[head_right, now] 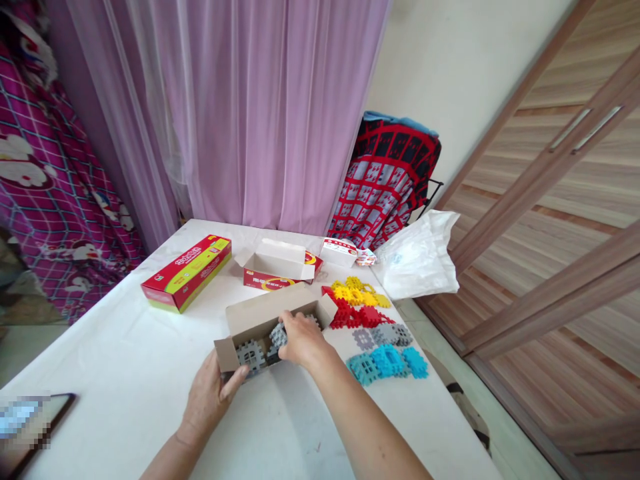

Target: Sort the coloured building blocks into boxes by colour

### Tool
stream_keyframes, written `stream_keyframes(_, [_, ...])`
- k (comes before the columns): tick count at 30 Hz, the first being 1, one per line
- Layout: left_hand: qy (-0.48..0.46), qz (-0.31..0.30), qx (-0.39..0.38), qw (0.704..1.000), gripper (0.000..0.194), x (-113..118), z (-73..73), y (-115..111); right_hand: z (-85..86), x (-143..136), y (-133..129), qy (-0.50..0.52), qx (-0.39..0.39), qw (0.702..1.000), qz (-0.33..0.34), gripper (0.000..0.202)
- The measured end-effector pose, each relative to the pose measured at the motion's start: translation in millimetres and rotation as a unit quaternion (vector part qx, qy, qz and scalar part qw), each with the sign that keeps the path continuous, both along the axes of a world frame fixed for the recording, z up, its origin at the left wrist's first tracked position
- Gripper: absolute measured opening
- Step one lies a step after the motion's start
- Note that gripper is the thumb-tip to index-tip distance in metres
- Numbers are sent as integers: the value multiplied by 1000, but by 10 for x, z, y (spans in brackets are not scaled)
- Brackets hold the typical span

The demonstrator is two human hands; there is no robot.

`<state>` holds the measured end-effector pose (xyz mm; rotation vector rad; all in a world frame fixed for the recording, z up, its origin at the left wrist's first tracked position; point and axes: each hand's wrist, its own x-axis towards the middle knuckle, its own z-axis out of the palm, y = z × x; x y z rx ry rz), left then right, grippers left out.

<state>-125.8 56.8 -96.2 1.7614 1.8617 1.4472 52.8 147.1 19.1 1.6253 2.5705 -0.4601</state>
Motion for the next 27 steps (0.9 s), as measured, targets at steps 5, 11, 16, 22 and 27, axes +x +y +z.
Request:
stream_keyframes(5, [-16,-11,-10,1000,46,10,-20,4,-79,-144,-53,-23,26,999,-39,60])
stream_keyframes(11, [-21,-11,-14,1000,48,6,-37,-5,-127,-145,-72,-12,24,998,-58,60])
stream_keyframes(16, [-25,-15,-13,999,49,12,-29,-5,-106,-120,-91,3,23,997,-73,60])
stream_keyframes(22, [-26,-19,-12,999,49,9,-30,-11,-115,-156,-53,-13,40,996,-78,43])
stream_keyframes(27, [-22,-17,-16,999,49,3,-42,-22,-9,-152,-92,-1,41,995,-86,45])
